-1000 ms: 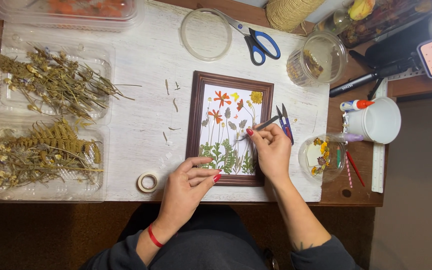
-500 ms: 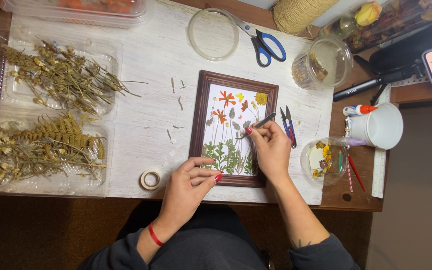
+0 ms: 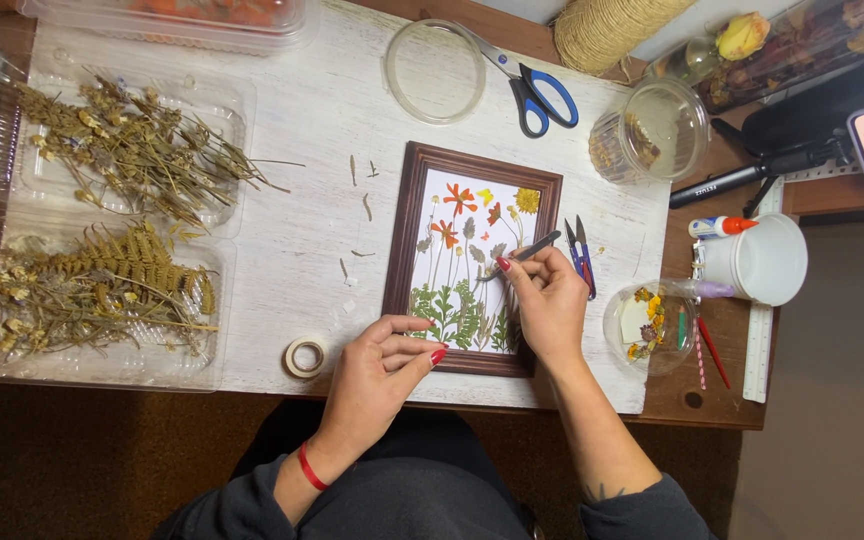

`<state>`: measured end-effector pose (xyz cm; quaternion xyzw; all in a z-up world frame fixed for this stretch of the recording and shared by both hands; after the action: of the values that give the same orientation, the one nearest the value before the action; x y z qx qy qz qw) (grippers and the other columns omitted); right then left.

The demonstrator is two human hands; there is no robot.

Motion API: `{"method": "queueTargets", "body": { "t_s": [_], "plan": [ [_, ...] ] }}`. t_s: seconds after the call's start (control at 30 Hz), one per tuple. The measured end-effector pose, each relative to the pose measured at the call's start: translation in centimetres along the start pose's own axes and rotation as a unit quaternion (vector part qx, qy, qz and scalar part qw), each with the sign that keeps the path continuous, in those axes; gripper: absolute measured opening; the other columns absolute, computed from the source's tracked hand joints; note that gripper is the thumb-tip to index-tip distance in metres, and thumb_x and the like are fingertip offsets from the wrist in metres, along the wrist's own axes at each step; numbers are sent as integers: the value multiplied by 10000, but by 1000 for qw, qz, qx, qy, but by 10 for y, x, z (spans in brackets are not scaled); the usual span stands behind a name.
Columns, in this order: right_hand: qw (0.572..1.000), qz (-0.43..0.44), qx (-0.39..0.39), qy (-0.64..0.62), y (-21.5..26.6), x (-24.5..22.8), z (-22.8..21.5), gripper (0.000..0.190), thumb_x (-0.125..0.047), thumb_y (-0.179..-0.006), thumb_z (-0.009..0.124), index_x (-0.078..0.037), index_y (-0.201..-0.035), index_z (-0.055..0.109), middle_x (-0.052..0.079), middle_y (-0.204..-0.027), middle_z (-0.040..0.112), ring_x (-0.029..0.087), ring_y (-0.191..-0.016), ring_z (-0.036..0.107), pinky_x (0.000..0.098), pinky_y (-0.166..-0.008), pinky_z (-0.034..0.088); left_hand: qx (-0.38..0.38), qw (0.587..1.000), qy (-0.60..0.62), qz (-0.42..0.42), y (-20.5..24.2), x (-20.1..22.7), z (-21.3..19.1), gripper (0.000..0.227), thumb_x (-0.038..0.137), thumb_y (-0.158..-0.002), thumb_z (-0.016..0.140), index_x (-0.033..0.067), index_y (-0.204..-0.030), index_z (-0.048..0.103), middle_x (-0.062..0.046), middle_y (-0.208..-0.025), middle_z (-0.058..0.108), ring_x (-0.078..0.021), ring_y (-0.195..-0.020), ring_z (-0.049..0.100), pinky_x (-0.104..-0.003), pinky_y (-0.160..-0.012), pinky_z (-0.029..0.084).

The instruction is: Arranging and securing dried flowers onto a backing within a picture frame.

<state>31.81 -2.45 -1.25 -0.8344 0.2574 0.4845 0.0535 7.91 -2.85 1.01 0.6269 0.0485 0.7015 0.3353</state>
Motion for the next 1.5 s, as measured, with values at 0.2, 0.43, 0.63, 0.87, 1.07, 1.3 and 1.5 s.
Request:
{"method": "queueTargets", "body": {
  "t_s": [0.2, 0.43, 0.63, 0.87, 1.07, 1.3, 1.5],
  "plan": [
    [1000, 0, 11, 3, 0, -1, -1, 150, -96, -926, 770, 21, -990, 701, -14, -776, 718, -15, -577, 389, 178, -513, 328, -1, 1000, 6, -1, -1, -4, 0, 322, 31, -889, 706, -29, -1201, 657, -143, -990, 817, -163, -938, 792, -251, -793, 631],
    [1000, -5, 19, -19, 0, 6, -3, 151, -96, -933, 777, 16, -989, 691, -15, -781, 701, -14, -585, 385, 177, -519, 327, -3, 1000, 12, 17, 2, -2, -5, 285, 18, -896, 696, -38, -1174, 663, -134, -995, 814, -143, -940, 784, -240, -797, 626],
    [997, -17, 21, -68, 2, 12, -3, 125, -65, -936, 771, 6, -973, 675, -31, -778, 684, -21, -597, 392, 172, -529, 320, 36, 999, -14, 29, 9, 1, -20, 258, 26, -898, 708, -48, -1145, 688, -135, -953, 810, -126, -876, 776, -232, -743, 619],
    [997, -14, 28, -75, 1, 13, -3, 107, -50, -941, 756, 4, -974, 670, -27, -779, 686, -25, -597, 405, 163, -530, 321, 87, 988, -82, 96, 15, 1, -36, 203, 17, -896, 698, -51, -1087, 705, -150, -942, 817, -165, -865, 804, -245, -745, 647],
    [997, -15, 31, -75, -3, 16, -6, 97, -48, -954, 748, 1, -990, 673, -26, -774, 682, -29, -605, 428, 155, -538, 321, 50, 849, -373, 372, 10, -17, -25, 190, 77, -960, 687, 6, -1136, 698, -165, -1064, 772, -307, -1028, 764, -389, -914, 610],
    [999, -29, 17, -38, -7, 10, -6, 120, -66, -948, 763, 14, -994, 687, -32, -791, 685, -19, -633, 433, 162, -565, 353, -39, 710, -531, 460, -12, -20, 12, 387, 254, -1017, 590, -8, -1300, 629, -145, -1271, 683, -352, -1325, 555, -578, -1150, 378],
    [998, -45, 32, 23, -6, -7, -2, 114, -53, -928, 763, 20, -991, 705, -8, -752, 699, 6, -597, 427, 191, -537, 368, -38, 668, -600, 437, -34, -23, 28, 474, 243, -969, 535, 27, -1390, 564, -151, -1398, 604, -373, -1365, 498, -605, -1125, 367]
  ]
}}
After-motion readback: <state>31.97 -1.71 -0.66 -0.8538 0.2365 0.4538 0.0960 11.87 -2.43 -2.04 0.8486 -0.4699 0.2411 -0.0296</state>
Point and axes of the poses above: each hand's wrist, its own y-axis away from the middle knuckle, its own z-axis out of the palm, x = y × z, the point moved 1 cm from there along -y, towards the middle knuckle
